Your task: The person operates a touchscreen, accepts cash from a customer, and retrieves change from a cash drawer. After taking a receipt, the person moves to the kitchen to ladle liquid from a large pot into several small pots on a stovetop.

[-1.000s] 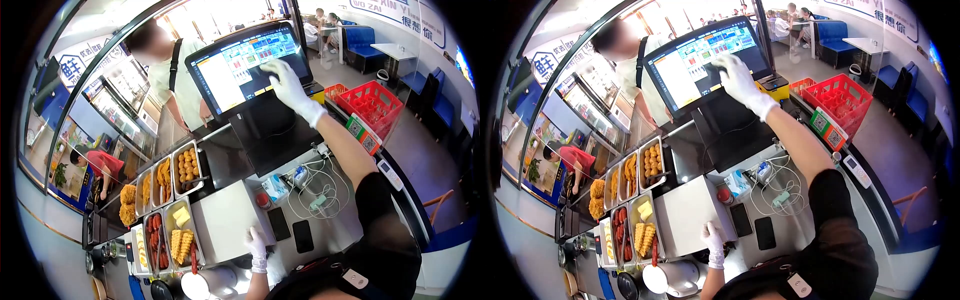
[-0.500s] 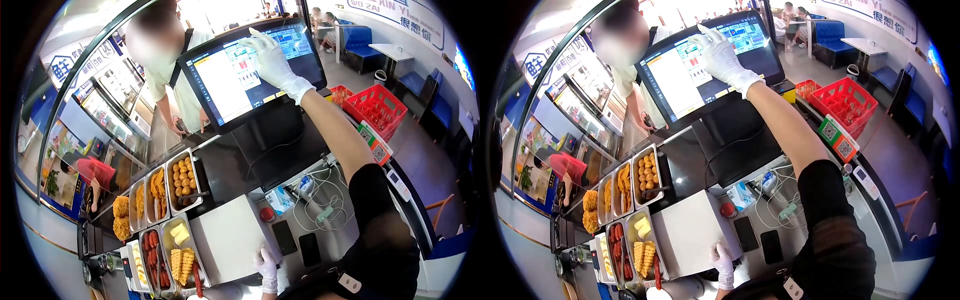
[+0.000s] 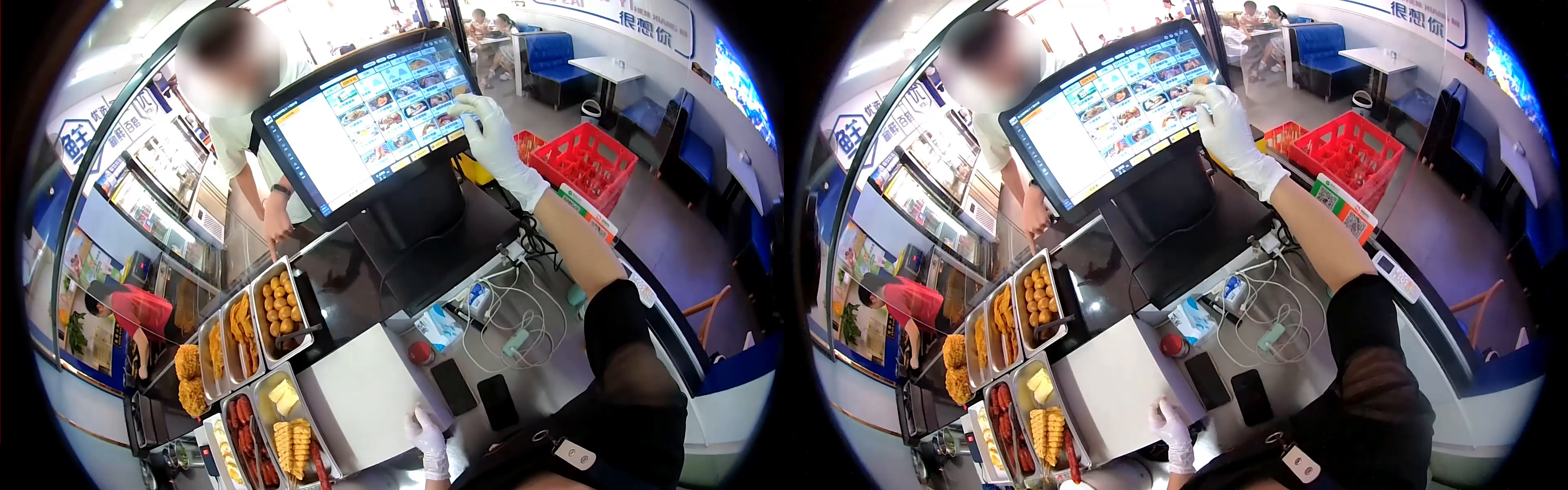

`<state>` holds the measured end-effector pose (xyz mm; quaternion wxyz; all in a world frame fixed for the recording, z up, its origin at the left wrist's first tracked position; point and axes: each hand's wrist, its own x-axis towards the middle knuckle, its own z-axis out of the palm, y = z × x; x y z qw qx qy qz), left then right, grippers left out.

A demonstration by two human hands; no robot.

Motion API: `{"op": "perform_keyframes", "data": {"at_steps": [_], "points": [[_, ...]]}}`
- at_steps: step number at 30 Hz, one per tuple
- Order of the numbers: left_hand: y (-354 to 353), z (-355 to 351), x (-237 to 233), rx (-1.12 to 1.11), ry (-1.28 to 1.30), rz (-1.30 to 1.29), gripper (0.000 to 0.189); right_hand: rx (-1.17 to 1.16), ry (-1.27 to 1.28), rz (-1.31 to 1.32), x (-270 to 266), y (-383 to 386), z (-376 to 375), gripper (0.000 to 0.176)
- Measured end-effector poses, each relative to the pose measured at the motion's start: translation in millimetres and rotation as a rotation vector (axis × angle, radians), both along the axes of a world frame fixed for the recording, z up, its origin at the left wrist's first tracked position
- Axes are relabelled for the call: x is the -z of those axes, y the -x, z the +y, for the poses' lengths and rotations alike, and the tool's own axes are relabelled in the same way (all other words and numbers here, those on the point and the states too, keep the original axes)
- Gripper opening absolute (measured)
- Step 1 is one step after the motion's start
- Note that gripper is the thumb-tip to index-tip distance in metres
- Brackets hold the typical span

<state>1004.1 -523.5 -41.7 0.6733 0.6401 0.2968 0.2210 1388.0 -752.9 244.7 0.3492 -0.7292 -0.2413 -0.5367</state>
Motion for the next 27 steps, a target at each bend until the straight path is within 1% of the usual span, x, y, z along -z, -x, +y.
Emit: {"op": "perform_keyframes", "data": {"at_steps": [1,2,3,5,6,8,10,11,13,19,27], "points": [[-0.9,0.9,5.3,-0.011,-0.025,-0.005,0.014,0.012,0.045,0.002,3.9,0.2,-0.9,0.028],[-0.8,1.3,8.8,-0.022,-0.048,-0.009,0.014,-0.029,0.079,0.016,6.5,-0.7,-1.9,0.030],[0.0,1.3,8.5,-0.024,-0.048,-0.005,0.014,-0.031,0.079,0.020,6.4,1.4,0.6,0.030],[-0.7,2.5,7.7,-0.019,0.062,0.036,0.014,-0.060,0.081,-0.033,6.6,4.3,8.8,0.028],[-1.2,1.0,4.0,-0.021,0.063,0.040,0.014,-0.028,0.119,0.007,10.0,3.6,10.1,0.033],[-2.2,-2.2,-4.6,-0.023,-0.045,0.007,0.014,-0.031,0.102,0.006,13.9,-1.2,14.0,0.035],[-1.8,-2.5,-3.8,-0.020,-0.028,-0.001,0.014,-0.016,0.067,-0.009,15.4,-5.7,17.3,0.041],[-1.8,-2.4,-2.8,-0.018,-0.013,-0.012,0.014,-0.015,0.067,-0.007,16.1,-7.2,17.6,0.041],[-2.1,-1.4,1.3,-0.019,-0.018,-0.015,0.014,0.052,0.130,-0.011,16.3,-9.1,18.4,0.042],[-1.7,4.5,21.3,-0.021,-0.063,-0.034,0.013,0.001,0.123,0.027,14.5,-10.9,27.5,0.047],[-1.0,6.9,27.0,-0.005,-0.096,-0.056,0.014,0.016,0.140,0.016,13.0,-19.8,32.1,0.046]]}}
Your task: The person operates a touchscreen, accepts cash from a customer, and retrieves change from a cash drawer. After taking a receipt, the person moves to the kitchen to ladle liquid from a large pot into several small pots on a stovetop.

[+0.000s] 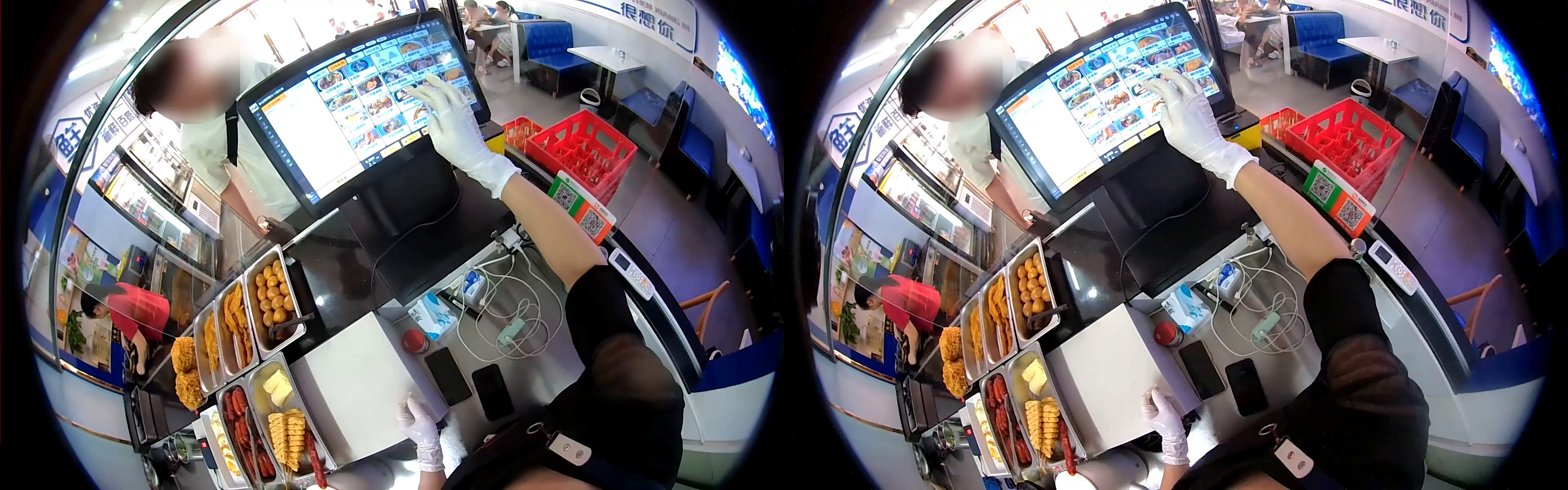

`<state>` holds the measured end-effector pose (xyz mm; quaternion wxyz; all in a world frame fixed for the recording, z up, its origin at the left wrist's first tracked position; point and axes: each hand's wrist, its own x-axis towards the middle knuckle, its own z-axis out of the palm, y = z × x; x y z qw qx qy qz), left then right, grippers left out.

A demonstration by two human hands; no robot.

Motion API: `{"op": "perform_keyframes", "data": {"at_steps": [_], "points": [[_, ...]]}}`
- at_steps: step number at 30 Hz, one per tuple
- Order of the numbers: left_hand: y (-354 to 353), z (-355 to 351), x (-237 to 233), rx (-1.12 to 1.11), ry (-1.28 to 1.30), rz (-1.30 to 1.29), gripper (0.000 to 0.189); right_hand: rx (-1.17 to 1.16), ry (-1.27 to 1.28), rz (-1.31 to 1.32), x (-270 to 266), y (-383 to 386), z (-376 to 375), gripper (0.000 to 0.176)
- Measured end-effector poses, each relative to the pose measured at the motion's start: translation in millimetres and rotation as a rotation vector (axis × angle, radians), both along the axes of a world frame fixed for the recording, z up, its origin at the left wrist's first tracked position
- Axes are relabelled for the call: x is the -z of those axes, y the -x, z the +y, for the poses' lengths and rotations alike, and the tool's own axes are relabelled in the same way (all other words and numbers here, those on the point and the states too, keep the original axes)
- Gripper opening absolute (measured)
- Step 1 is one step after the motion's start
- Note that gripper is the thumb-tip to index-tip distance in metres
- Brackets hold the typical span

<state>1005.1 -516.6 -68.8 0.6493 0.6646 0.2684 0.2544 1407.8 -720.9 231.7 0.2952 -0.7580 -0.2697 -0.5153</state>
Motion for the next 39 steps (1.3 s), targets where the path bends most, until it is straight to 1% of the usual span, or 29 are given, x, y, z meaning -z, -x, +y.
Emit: {"op": "perform_keyframes", "data": {"at_steps": [5,11,13,14,16,17,19,23,25,26,28,29,32,38,39], "points": [[-0.2,-2.3,-10.3,0.002,0.019,0.027,0.013,0.019,0.009,-0.019,0.3,-2.9,2.2,0.046],[-1.6,-3.6,-14.6,-0.002,0.006,0.031,0.014,0.044,0.025,0.033,2.5,-5.3,3.4,0.043],[-0.7,-2.8,-18.1,0.011,0.012,0.038,0.013,-0.003,-0.083,-0.052,1.0,7.9,3.2,0.038],[0.3,-2.3,-18.6,0.024,0.019,0.047,0.013,-0.003,-0.083,-0.053,2.2,13.4,3.6,0.038],[1.3,-0.5,-12.0,0.024,0.025,0.043,0.013,-0.022,-0.125,-0.111,7.8,21.5,1.9,0.032],[1.5,-0.5,-9.4,0.022,0.031,0.039,0.014,-0.024,-0.124,-0.111,11.2,26.4,1.7,0.032],[0.7,-1.7,-9.3,0.009,0.022,0.034,0.014,-0.056,-0.120,-0.032,18.5,34.3,1.4,0.028],[-0.8,-4.8,-21.0,0.012,0.017,0.036,0.015,-0.064,-0.057,-0.079,27.4,36.8,0.6,0.027],[-0.2,-5.6,-24.4,0.014,0.016,0.034,0.015,-0.069,-0.063,-0.017,28.7,38.8,2.6,0.025],[-0.1,-5.3,-25.5,0.021,0.014,0.032,0.015,-0.078,-0.063,-0.020,27.6,38.1,4.6,0.025],[-0.4,-5.4,-27.0,0.020,0.030,0.024,0.015,-0.084,-0.011,-0.135,22.6,35.4,8.4,0.025],[-1.1,-5.7,-27.0,0.030,0.046,0.020,0.015,-0.097,0.013,-0.097,21.3,32.8,10.6,0.025],[0.6,-1.3,-10.7,0.017,0.040,0.045,0.015,-0.089,0.021,-0.110,14.2,31.2,23.0,0.027],[0.3,-6.1,-27.1,0.009,0.067,0.079,0.015,-0.106,-0.002,-0.088,2.3,28.7,40.4,0.029],[0.1,-6.4,-28.1,0.007,0.011,0.071,0.014,-0.100,0.009,-0.072,-1.0,31.6,42.5,0.031]]}}
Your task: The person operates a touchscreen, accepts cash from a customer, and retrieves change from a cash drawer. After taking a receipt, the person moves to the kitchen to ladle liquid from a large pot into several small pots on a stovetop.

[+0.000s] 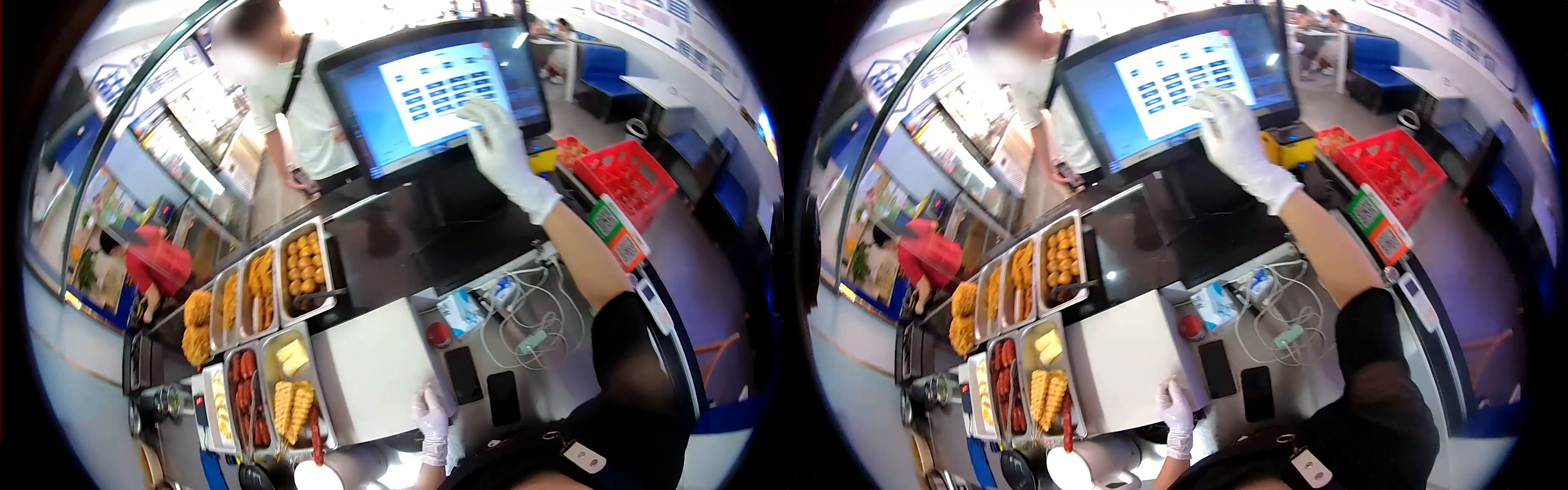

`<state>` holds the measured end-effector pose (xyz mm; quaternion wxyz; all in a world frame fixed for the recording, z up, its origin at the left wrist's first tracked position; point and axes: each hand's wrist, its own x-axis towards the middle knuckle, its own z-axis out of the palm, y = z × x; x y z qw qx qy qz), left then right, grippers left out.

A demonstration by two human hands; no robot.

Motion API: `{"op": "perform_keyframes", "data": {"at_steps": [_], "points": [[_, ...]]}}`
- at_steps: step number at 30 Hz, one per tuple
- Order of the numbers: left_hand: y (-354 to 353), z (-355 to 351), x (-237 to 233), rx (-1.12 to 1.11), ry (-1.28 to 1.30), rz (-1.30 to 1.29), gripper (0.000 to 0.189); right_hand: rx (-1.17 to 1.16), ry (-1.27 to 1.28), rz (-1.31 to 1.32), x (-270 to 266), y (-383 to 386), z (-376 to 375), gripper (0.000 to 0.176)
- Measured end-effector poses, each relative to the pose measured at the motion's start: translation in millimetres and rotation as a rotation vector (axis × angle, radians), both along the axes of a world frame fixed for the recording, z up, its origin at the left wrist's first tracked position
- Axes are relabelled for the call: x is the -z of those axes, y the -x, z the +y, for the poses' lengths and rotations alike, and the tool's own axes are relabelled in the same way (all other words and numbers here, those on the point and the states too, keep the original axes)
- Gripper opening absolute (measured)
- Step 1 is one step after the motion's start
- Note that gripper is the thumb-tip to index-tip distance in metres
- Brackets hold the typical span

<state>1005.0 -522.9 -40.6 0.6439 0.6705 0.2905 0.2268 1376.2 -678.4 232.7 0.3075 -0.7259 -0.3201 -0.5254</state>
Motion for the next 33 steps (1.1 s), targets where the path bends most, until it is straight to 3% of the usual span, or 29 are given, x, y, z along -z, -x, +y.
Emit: {"op": "perform_keyframes", "data": {"at_steps": [3,12,18,25,33], "points": [[-0.4,3.8,13.7,-0.001,0.022,-0.041,0.013,-0.026,-0.057,-0.003,-3.7,2.2,7.5,0.032],[-1.3,-0.2,-10.7,-0.010,0.245,-0.048,0.013,-0.058,-0.009,-0.022,-8.5,15.4,11.1,0.029],[-5.1,-1.2,4.7,-0.019,0.149,-0.170,0.011,-0.087,0.035,-0.005,-11.5,19.6,9.8,0.025],[-1.5,-0.7,-18.7,-0.007,0.180,-0.069,0.013,-0.157,0.070,0.036,-4.9,21.6,9.9,0.022],[-2.7,-0.7,-8.4,-0.004,0.135,-0.099,0.013,-0.179,0.114,0.050,-7.3,27.2,5.9,0.019]]}}
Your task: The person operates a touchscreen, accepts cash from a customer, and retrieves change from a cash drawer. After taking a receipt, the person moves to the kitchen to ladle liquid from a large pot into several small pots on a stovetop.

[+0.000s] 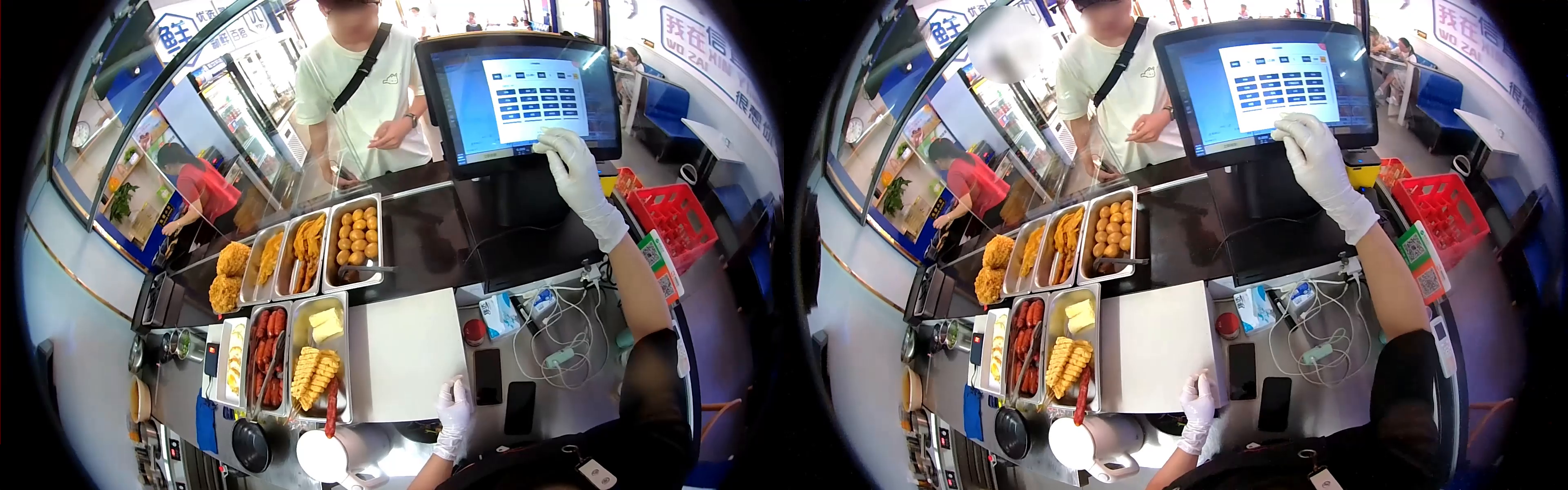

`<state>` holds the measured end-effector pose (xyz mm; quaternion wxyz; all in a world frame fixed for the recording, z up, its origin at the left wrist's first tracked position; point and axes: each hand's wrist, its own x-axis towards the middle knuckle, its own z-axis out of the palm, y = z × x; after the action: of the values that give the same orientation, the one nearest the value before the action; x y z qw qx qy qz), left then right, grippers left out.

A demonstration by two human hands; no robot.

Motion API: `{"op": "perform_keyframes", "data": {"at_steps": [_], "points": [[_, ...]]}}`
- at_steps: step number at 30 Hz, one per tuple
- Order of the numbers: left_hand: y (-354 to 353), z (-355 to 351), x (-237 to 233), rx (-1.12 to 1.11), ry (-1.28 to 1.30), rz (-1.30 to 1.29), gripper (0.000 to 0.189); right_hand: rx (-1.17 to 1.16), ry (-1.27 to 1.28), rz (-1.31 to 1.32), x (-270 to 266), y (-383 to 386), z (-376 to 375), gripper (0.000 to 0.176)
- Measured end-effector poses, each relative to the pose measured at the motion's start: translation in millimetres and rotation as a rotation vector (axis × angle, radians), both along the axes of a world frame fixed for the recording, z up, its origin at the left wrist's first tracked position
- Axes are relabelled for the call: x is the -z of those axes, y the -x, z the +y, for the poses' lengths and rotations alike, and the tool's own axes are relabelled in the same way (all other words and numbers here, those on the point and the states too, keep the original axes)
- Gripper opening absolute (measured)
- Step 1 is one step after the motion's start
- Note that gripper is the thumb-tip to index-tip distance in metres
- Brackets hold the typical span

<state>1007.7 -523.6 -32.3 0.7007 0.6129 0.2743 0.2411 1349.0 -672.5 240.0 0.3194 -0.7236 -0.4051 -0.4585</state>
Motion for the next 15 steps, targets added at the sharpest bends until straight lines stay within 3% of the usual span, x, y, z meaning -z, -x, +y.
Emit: {"op": "perform_keyframes", "data": {"at_steps": [3,10,15], "points": [[0.2,5.5,24.0,-0.013,-0.142,0.006,0.014,0.004,-0.018,-0.010,0.0,-3.2,1.5,0.019],[4.1,4.4,22.2,-0.026,-0.052,0.060,0.013,-0.016,-0.071,0.062,-2.8,-4.9,0.6,0.018],[3.7,0.7,-4.2,0.032,0.264,0.041,0.015,0.080,-0.023,-0.070,5.9,-13.6,-2.6,0.014]]}}
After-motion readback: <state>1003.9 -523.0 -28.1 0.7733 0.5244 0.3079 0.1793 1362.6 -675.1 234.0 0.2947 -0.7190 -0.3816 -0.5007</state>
